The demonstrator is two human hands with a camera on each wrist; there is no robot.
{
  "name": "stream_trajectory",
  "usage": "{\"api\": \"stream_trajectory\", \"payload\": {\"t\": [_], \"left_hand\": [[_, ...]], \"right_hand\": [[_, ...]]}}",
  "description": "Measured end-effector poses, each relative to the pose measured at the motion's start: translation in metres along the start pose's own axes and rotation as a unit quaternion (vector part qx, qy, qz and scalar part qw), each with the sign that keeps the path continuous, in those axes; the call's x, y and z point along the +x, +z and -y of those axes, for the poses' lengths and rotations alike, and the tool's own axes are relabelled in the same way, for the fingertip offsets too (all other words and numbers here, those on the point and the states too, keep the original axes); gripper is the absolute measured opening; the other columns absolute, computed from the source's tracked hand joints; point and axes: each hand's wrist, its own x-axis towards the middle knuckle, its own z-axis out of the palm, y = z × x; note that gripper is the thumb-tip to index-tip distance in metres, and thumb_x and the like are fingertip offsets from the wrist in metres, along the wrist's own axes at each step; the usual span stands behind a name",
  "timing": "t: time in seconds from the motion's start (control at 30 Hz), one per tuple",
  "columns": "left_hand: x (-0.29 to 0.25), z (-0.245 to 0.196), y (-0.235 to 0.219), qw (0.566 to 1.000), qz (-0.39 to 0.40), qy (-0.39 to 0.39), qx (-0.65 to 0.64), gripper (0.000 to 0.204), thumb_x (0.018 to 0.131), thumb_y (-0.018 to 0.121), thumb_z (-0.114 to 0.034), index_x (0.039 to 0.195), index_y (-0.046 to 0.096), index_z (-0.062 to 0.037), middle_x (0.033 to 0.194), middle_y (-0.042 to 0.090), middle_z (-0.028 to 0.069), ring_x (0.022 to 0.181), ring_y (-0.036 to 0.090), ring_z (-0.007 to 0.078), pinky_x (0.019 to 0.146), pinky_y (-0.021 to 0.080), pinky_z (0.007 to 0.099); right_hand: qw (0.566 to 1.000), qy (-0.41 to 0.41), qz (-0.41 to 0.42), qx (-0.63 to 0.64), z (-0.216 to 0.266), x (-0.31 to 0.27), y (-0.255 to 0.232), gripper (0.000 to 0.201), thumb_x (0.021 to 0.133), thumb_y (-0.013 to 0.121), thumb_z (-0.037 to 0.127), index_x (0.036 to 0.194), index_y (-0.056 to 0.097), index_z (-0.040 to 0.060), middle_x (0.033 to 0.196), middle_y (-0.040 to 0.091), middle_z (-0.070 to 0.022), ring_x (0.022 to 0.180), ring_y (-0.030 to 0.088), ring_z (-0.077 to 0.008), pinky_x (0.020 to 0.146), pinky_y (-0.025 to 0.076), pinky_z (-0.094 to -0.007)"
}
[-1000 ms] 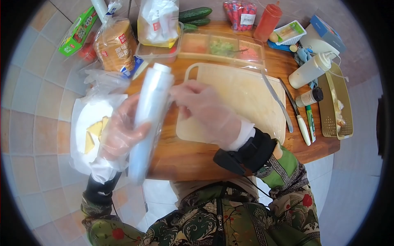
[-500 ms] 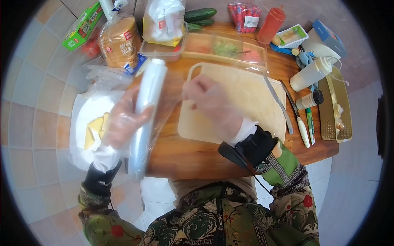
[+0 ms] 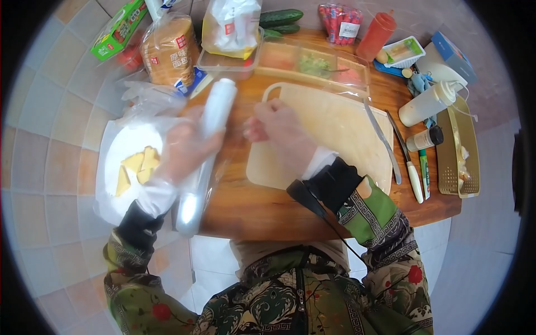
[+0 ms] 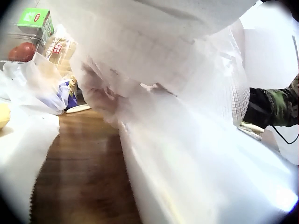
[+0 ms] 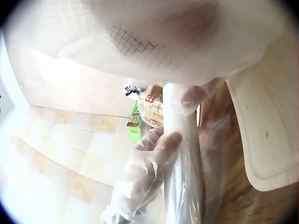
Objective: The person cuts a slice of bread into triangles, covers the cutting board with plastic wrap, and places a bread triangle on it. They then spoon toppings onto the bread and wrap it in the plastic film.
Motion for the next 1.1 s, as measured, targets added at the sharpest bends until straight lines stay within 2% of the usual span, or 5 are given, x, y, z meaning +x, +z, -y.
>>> {"api": "stream_trajectory", "payload": {"t": [0.47,0.67,0.83,1.0,1.1], "left_hand": [[0.003,0.010,0.012,0.985,0.033,-0.031,0.167,0.051,0.085,0.071,-0.042,0.115,0.059,-0.0013,0.079,0.068,0.0264,0.076,0.069,0.0444,0.068,0.056,0.0509],[0.003,-0.009,0.002,0.969,0.035,-0.073,0.232,0.051,0.088,0.070,-0.037,0.121,0.059,-0.0006,0.085,0.069,0.0271,0.080,0.069,0.0437,0.074,0.055,0.0504],[-0.002,-0.084,-0.002,0.973,-0.115,0.125,0.155,0.032,0.091,0.070,-0.025,0.109,0.066,0.0004,0.097,0.070,0.0225,0.088,0.068,0.0401,0.077,0.055,0.0471],[-0.011,-0.114,0.027,0.973,0.115,0.180,0.090,0.034,0.085,0.070,-0.011,0.117,0.065,-0.0037,0.106,0.065,0.0191,0.094,0.065,0.0373,0.081,0.052,0.0440],[-0.010,-0.119,0.037,0.967,0.101,0.212,0.095,0.022,0.084,0.070,-0.014,0.104,0.067,-0.0061,0.095,0.065,0.0154,0.087,0.064,0.0364,0.076,0.052,0.0448]], "right_hand": [[0.995,-0.031,0.008,-0.095,0.034,-0.056,-0.045,0.021,0.098,0.059,0.024,0.091,0.060,0.0035,0.079,0.062,-0.0029,0.073,0.063,-0.0120,0.069,0.052,-0.0274],[0.976,-0.012,0.024,-0.216,0.054,-0.124,-0.113,0.027,0.101,0.061,0.030,0.106,0.062,0.0035,0.086,0.063,-0.0009,0.076,0.063,-0.0106,0.071,0.052,-0.0266],[0.972,-0.155,-0.113,-0.138,0.062,-0.151,-0.185,0.025,0.099,0.065,0.028,0.106,0.064,0.0045,0.083,0.061,0.0014,0.074,0.059,-0.0088,0.066,0.049,-0.0260],[0.887,-0.098,-0.227,-0.389,0.055,-0.167,-0.207,0.017,0.098,0.064,0.021,0.100,0.067,0.0043,0.077,0.061,-0.0003,0.071,0.056,-0.0088,0.062,0.044,-0.0276],[0.870,-0.137,-0.208,-0.426,0.045,-0.179,-0.207,0.013,0.094,0.066,0.015,0.098,0.068,0.0029,0.077,0.064,-0.0074,0.066,0.057,-0.0158,0.061,0.045,-0.0309]]}}
